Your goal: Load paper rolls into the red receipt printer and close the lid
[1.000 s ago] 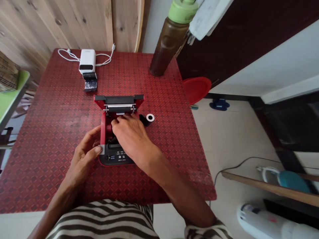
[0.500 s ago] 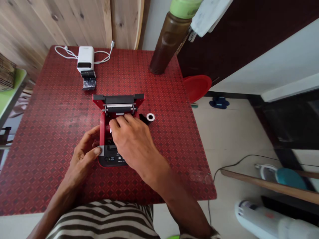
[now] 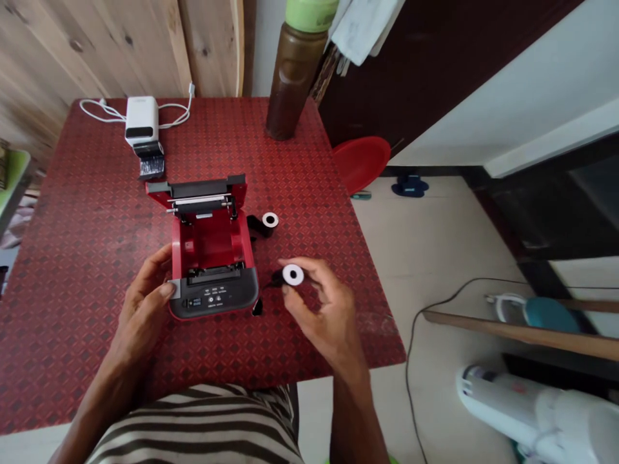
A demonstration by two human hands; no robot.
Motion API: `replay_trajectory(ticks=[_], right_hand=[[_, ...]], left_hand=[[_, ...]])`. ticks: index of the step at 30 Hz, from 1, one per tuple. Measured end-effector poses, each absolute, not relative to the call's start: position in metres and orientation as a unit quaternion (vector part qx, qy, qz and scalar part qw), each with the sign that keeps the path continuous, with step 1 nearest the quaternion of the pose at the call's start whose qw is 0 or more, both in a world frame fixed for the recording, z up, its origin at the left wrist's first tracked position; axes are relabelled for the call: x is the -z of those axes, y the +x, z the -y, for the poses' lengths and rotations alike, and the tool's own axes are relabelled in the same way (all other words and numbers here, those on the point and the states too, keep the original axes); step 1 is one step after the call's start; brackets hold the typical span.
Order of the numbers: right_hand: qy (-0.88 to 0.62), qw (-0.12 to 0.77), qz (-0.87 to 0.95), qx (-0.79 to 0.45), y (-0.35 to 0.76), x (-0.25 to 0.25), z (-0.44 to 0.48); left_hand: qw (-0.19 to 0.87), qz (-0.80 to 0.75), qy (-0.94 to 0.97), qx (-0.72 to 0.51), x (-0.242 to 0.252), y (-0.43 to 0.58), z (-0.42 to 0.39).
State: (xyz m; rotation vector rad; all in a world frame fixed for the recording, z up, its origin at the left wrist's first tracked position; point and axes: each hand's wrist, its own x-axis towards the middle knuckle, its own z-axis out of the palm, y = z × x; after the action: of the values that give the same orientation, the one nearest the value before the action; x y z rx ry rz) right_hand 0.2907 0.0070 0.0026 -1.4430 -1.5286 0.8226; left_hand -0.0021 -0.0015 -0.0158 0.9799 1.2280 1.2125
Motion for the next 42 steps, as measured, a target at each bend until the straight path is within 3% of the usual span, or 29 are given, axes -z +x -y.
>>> replay_trajectory(ticks=[7,16,20,30,33,37,40,42], right_hand=[[-0.573,0.35,0.676,-0.302,0.264,0.031,-0.011],[-0.566,0.305,0.7,-0.311,0.299,0.014,-0.01],[-0.608,0.344,0.649,-0.303,0.31,0.01,-0.036],[-0.609,0.431,0.59,-0.309,0.264,0.056,-0.109],[-0.61,0.461,0.57,-0.301,0.275,0.04,-0.1],[-0.528,0.517,0.57,-0.358,0.304,-0.022,-0.072],[-0.428,0.418,0.662,-0.452,0.313,-0.072,-0.054],[-0.376,0.342,0.738,-0.444,0.304,-0.09,-0.052]], left_hand=[[0.537,-0.521,0.417,-0.516,0.017,-0.002,0.002],[0.551,-0.516,0.408,-0.513,0.013,0.0,0.002],[0.553,-0.516,0.404,-0.514,0.012,0.0,0.002],[0.553,-0.514,0.403,-0.518,0.016,-0.002,0.002],[0.557,-0.513,0.4,-0.515,0.015,-0.002,0.003],[0.562,-0.513,0.4,-0.511,0.014,-0.003,0.002],[0.561,-0.515,0.402,-0.508,0.013,-0.003,0.002],[0.563,-0.515,0.402,-0.506,0.013,-0.003,0.002]])
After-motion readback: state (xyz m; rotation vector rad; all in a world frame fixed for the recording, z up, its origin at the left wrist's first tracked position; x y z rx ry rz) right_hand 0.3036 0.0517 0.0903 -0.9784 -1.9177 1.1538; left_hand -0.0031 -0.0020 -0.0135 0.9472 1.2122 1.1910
